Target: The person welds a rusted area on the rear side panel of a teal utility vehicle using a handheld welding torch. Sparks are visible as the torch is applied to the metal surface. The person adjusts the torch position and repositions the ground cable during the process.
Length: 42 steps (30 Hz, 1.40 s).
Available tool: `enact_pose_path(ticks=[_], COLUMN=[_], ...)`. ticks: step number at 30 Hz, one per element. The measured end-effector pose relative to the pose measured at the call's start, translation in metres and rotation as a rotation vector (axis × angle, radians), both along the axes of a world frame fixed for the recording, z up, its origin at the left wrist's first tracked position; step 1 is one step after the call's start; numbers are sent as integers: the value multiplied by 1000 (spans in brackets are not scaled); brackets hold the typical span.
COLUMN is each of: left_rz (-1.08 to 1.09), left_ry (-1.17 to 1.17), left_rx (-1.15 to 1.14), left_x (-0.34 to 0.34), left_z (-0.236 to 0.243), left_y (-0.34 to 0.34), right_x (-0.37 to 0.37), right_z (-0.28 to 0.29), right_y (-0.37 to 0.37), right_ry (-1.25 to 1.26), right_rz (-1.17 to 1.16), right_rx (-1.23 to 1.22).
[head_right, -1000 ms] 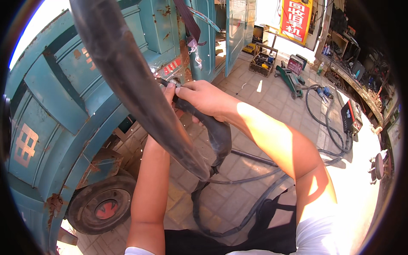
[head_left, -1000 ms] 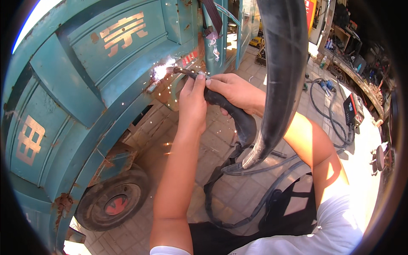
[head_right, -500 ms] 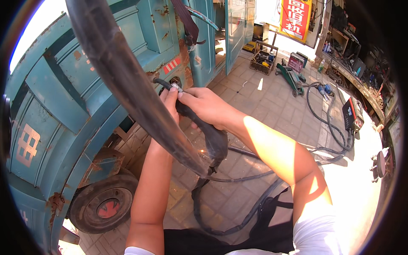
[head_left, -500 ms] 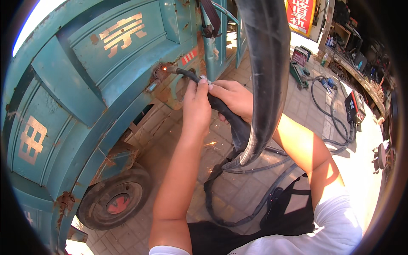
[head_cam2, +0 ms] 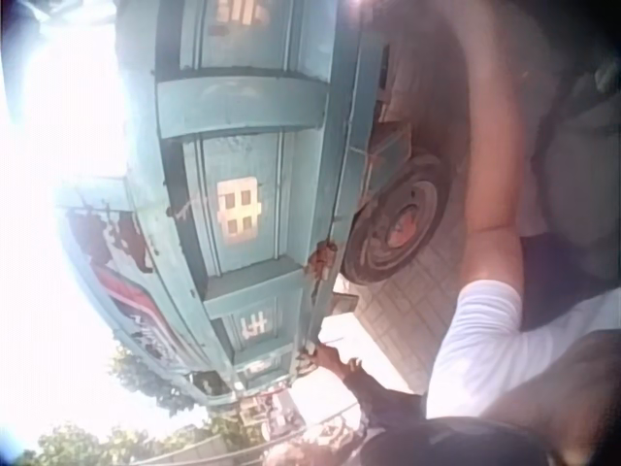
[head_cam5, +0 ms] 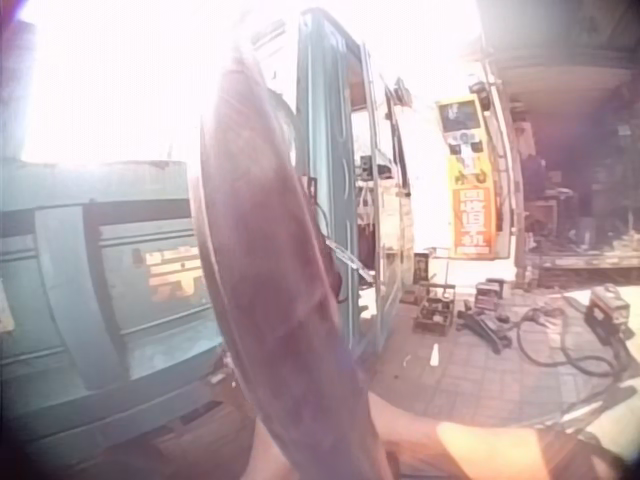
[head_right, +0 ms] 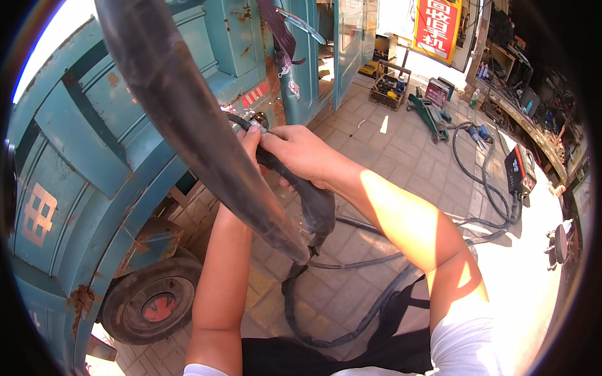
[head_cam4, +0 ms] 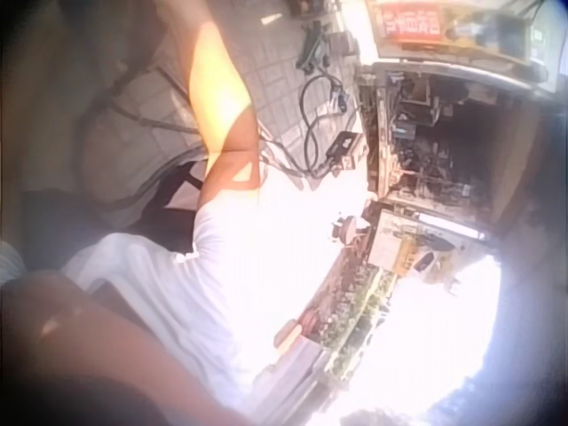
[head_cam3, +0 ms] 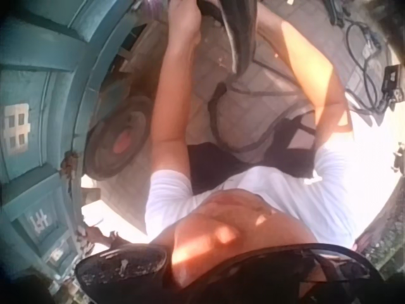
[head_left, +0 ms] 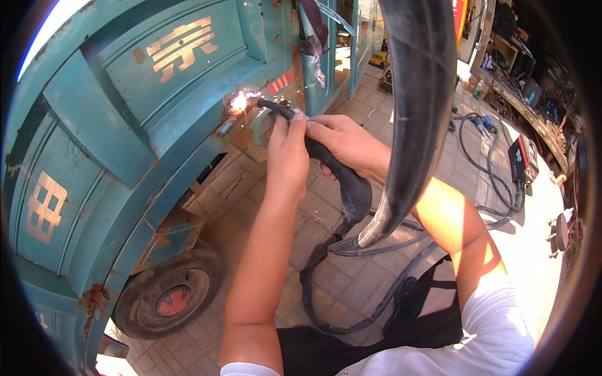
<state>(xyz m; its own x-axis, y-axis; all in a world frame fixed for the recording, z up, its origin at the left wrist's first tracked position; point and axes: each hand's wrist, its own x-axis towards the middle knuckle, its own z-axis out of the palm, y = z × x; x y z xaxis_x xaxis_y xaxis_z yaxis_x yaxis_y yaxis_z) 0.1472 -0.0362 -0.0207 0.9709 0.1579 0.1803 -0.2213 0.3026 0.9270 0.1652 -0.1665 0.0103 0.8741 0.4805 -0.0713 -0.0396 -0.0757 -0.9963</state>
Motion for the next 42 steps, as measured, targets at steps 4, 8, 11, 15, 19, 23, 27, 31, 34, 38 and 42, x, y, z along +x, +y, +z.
enact_pose_path(ticks=[4,8,11,15,19,23,27,31,34,38,42], left_rz=[-30,204,211,391,737,1103,1415,1134,694,1193,1201], left_ry=[-17,-196,-386,-410,-356,-574,-839,-770,-663,-393,5], left_rx=[-21,575,805,922,919,1073,1729,1860,1669,2059,2037], left_x=[-2,-20,-39,-82,-125,-140,-127,-106,-87,-66,-50], left_z=[1,7,15,57,89,130,214,302,339,338,319], left_y=[-2,-7,11,47,83,119,164,236,275,265,211], right_x=[-2,10,9,-2,3,5,13,15,19,23,29], right_z=[1,-13,-9,-1,-5,5,-4,0,-1,-2,-5], right_y=[0,-1,1,-8,-10,-19,-35,-36,-34,-29,-34], right_ry=[-11,-56,-28,-73,-75,-72,-68,-98,-102,-76,-91], right_rz=[1,41,29,-1,42,67,71,77,108,139,127], right_rx=[19,62,100,-28,-5,-36,-44,-57,-27,-11,-43])
